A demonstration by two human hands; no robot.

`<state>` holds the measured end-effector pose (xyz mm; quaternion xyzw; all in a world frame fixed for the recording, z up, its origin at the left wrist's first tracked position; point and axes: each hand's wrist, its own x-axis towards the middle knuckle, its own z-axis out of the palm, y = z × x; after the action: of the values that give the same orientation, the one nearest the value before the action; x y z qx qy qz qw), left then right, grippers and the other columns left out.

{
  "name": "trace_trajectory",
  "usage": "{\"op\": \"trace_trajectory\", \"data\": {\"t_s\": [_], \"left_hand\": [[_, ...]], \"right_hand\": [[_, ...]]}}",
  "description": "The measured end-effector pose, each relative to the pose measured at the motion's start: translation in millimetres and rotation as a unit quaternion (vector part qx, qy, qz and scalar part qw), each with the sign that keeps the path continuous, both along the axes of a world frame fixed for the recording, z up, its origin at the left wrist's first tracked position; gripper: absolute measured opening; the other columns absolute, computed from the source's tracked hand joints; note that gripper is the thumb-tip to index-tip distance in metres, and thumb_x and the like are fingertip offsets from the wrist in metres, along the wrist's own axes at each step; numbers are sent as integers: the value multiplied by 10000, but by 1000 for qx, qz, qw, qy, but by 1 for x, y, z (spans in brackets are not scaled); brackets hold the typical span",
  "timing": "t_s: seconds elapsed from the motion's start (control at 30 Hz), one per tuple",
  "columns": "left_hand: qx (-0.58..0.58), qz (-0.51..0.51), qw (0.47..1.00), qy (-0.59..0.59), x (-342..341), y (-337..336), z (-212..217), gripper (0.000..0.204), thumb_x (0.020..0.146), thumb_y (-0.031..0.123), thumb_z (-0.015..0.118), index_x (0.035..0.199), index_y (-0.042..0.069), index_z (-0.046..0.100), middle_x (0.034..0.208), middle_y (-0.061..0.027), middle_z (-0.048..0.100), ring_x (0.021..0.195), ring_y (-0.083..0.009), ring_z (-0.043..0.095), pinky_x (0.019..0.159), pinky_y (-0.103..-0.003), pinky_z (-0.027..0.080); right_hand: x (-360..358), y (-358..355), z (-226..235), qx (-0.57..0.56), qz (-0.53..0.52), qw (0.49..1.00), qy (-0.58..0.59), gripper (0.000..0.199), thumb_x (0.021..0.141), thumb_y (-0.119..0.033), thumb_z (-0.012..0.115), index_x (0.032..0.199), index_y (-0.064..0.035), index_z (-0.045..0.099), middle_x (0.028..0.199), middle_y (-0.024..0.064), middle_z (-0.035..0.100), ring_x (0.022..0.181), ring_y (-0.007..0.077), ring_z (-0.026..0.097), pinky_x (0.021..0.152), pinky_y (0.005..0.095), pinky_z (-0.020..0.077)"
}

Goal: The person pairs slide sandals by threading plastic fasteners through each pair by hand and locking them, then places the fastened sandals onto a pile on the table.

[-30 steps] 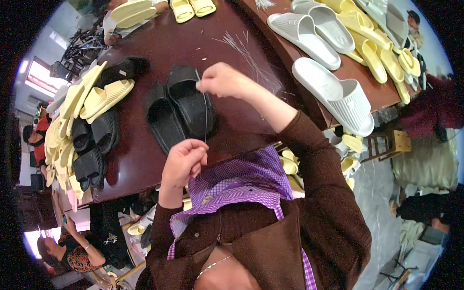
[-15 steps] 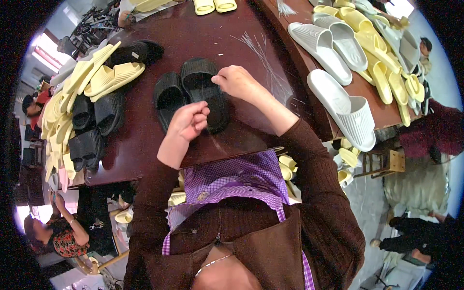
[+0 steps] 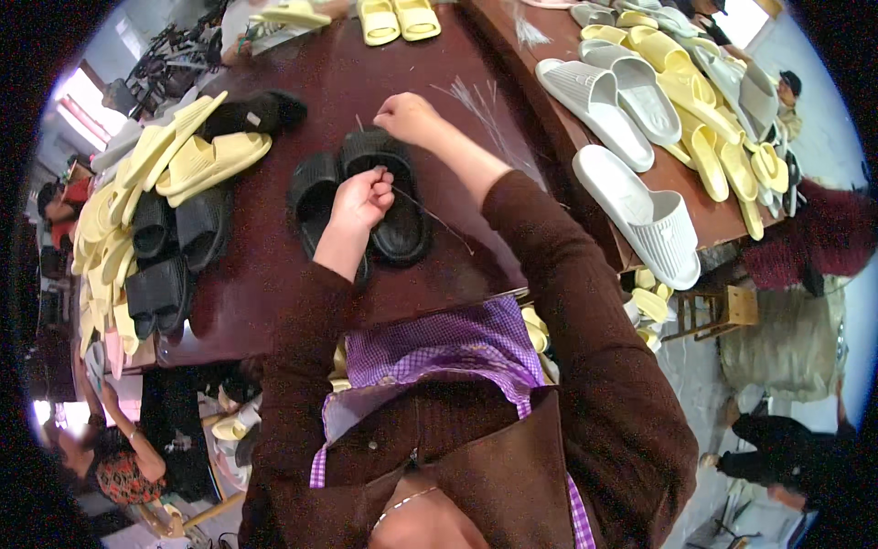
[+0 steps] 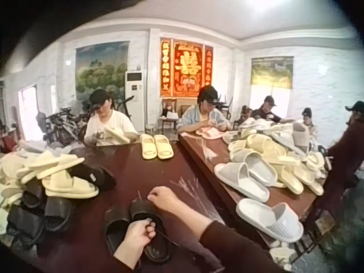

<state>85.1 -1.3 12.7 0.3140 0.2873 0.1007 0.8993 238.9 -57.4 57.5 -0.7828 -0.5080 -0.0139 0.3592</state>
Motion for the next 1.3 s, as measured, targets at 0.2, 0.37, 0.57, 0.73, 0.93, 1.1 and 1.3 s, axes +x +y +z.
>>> {"op": "trace_trajectory", "data": {"t_s": [0.2, 0.37, 0.57, 0.73, 0.93, 1.1, 1.3], "left_hand": [[5, 34, 999, 10, -6, -2, 0, 85, 865, 77, 564, 801, 54, 514, 670, -42, 521, 454, -85, 363, 411, -240, 261], [-3, -16, 1000, -21, -16, 9, -12, 55, 886, 97, 540, 875, 44, 539, 684, -21, 532, 484, -78, 401, 402, -221, 300], [101, 5, 994, -50, -54, -12, 34, 143, 898, 81, 514, 1024, 16, 534, 770, -59, 563, 546, -90, 468, 430, -229, 367], [105, -2, 981, -161, -83, -4, 26, 183, 902, 40, 489, 1074, -4, 535, 889, -115, 608, 679, -122, 568, 527, -247, 470], [133, 72, 971, -187, -97, -18, 26, 192, 900, 37, 499, 1080, -15, 541, 932, -129, 619, 756, -152, 599, 629, -263, 512], [180, 158, 959, -152, -91, -21, 33, 193, 901, 100, 541, 1059, -11, 545, 871, -98, 623, 692, -140, 585, 593, -269, 499], [97, 206, 972, -59, -122, -13, 16, 153, 896, 154, 556, 920, 4, 555, 774, -101, 607, 597, -140, 569, 453, -256, 465]], "right_hand": [[-33, 55, -2, -179, -127, 976, 2, 316, 730, -315, 593, 871, -52, 693, 946, 185, 643, 908, 342, 620, 816, 449, 482], [-39, 84, -23, -122, -158, 974, 105, 220, 677, -157, 619, 855, -53, 694, 947, 176, 651, 909, 340, 627, 810, 413, 495], [-19, 74, -30, -102, -164, 971, 141, 187, 683, -142, 616, 838, -87, 706, 931, 165, 653, 915, 329, 624, 810, 401, 495], [-27, 73, -29, -99, -154, 972, 145, 180, 690, -140, 608, 831, -97, 711, 909, 167, 653, 896, 332, 624, 792, 407, 497], [-38, 77, -39, -72, -115, 986, 96, 186, 675, -125, 596, 816, -92, 712, 864, 178, 651, 818, 335, 633, 751, 405, 505], [-15, 73, -47, -47, -104, 992, 56, 192, 656, -146, 610, 800, -65, 708, 778, 183, 644, 726, 315, 643, 702, 403, 512], [-22, 56, -33, -37, -45, 997, 40, 211, 695, -182, 603, 821, -39, 695, 844, 185, 652, 837, 320, 630, 771, 390, 487]]}}
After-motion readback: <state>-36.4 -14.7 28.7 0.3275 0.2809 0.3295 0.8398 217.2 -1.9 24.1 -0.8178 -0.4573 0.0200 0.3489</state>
